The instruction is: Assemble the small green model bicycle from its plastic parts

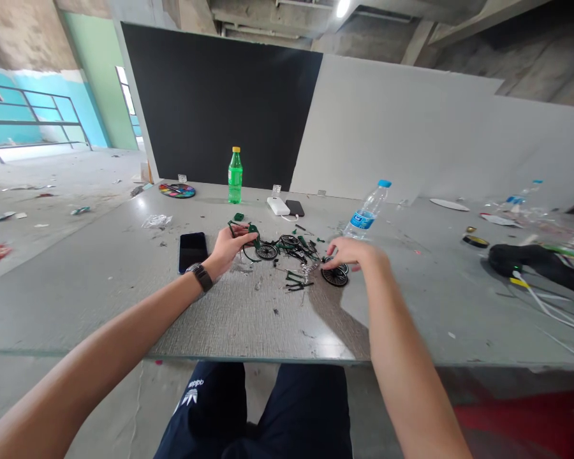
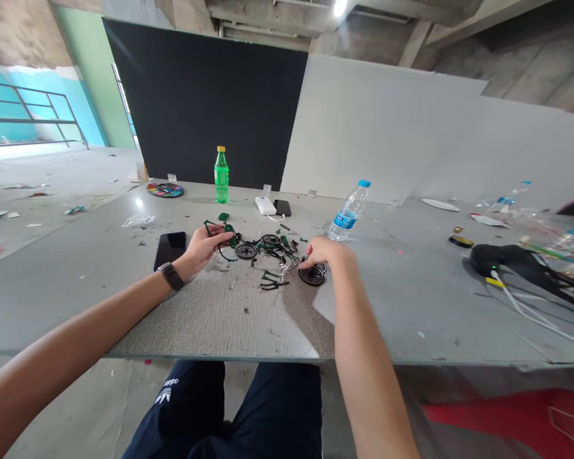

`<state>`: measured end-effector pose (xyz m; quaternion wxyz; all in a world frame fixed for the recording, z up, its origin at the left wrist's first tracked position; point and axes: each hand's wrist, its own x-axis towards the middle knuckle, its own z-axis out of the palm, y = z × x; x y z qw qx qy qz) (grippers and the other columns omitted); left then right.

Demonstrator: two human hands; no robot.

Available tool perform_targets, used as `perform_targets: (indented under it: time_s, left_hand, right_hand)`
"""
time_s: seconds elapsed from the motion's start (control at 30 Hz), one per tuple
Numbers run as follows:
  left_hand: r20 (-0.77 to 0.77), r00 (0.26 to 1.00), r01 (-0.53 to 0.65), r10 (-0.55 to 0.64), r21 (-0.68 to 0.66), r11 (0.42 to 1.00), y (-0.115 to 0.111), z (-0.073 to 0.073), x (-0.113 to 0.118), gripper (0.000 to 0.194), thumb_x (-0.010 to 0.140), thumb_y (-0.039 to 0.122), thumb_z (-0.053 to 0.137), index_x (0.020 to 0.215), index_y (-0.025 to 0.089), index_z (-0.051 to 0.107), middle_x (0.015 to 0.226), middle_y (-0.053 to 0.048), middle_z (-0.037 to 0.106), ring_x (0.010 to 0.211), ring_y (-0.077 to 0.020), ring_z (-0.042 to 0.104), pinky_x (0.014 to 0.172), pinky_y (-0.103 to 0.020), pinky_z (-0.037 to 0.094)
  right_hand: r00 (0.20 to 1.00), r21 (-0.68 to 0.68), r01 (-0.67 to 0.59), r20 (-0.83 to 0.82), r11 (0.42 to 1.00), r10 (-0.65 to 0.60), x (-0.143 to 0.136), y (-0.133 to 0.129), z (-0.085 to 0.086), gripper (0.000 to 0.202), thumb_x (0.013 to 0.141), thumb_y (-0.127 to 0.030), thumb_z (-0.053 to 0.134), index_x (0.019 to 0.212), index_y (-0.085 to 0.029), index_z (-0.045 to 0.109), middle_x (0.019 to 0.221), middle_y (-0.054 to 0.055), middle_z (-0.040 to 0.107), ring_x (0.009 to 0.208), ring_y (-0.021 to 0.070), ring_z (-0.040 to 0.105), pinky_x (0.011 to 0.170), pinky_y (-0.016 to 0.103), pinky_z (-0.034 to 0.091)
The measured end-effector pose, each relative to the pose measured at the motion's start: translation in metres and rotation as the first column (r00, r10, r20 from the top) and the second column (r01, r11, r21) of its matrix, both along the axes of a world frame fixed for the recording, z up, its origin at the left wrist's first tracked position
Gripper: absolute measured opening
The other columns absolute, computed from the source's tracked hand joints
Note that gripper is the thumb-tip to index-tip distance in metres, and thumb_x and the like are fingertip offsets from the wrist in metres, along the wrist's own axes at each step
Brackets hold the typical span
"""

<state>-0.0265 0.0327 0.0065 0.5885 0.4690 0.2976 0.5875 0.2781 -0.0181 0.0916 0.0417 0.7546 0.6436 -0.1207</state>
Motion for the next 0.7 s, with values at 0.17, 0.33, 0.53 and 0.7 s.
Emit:
perform_targets:
  time_s: [0.17,0.33,0.53,0.7]
  left_hand:
    - [-0.010,1.000,-0.016,0.016,-0.004,1.000,0.000,0.001,-0.001,0.030,0.070,0.013,0.083,0.093,0.011,0.064,0.087,-0.008,0.070,0.077,-0.0154,0.067,0.071,-0.029,0.054]
    - [-0.008,1.000,-0.013,0.013,0.001,1.000,-0.003,0.004,0.000,0.029,0.070,0.013,0.084,0.091,0.011,0.065,0.087,-0.008,0.070,0.077,-0.0155,0.067,0.071,-0.029,0.054]
    - [0.009,1.000,-0.029,0.029,-0.015,0.999,-0.003,0.005,-0.001,0.033,0.068,0.013,0.085,0.094,0.011,0.064,0.087,-0.007,0.070,0.077,-0.0156,0.068,0.071,-0.029,0.054]
    - [0.071,0.996,-0.053,0.055,-0.036,0.998,-0.001,0.013,-0.005,0.031,0.069,0.013,0.085,0.091,0.013,0.063,0.084,-0.005,0.069,0.075,-0.0134,0.067,0.070,-0.027,0.054]
  right_hand:
    - [0.998,-0.107,0.046,0.035,0.993,-0.043,-0.002,0.002,-0.011,0.042,0.055,-0.034,0.092,0.091,-0.021,0.076,0.095,0.008,0.074,0.081,0.0284,0.068,0.057,0.032,0.049]
    - [0.995,-0.150,0.084,-0.044,0.985,-0.092,-0.003,0.009,-0.019,0.035,0.054,-0.035,0.093,0.082,-0.023,0.076,0.084,0.006,0.073,0.069,0.0261,0.068,0.056,0.034,0.049]
    - [0.999,-0.058,-0.002,0.032,0.998,0.004,0.004,0.012,-0.014,0.034,0.060,-0.038,0.089,0.087,-0.022,0.076,0.080,0.006,0.074,0.069,0.0235,0.068,0.057,0.031,0.048]
    - [0.990,0.241,-0.066,-0.102,0.968,0.093,0.000,0.015,-0.009,0.033,0.075,-0.034,0.081,0.104,-0.020,0.072,0.092,0.008,0.075,0.081,0.0224,0.069,0.069,0.030,0.050]
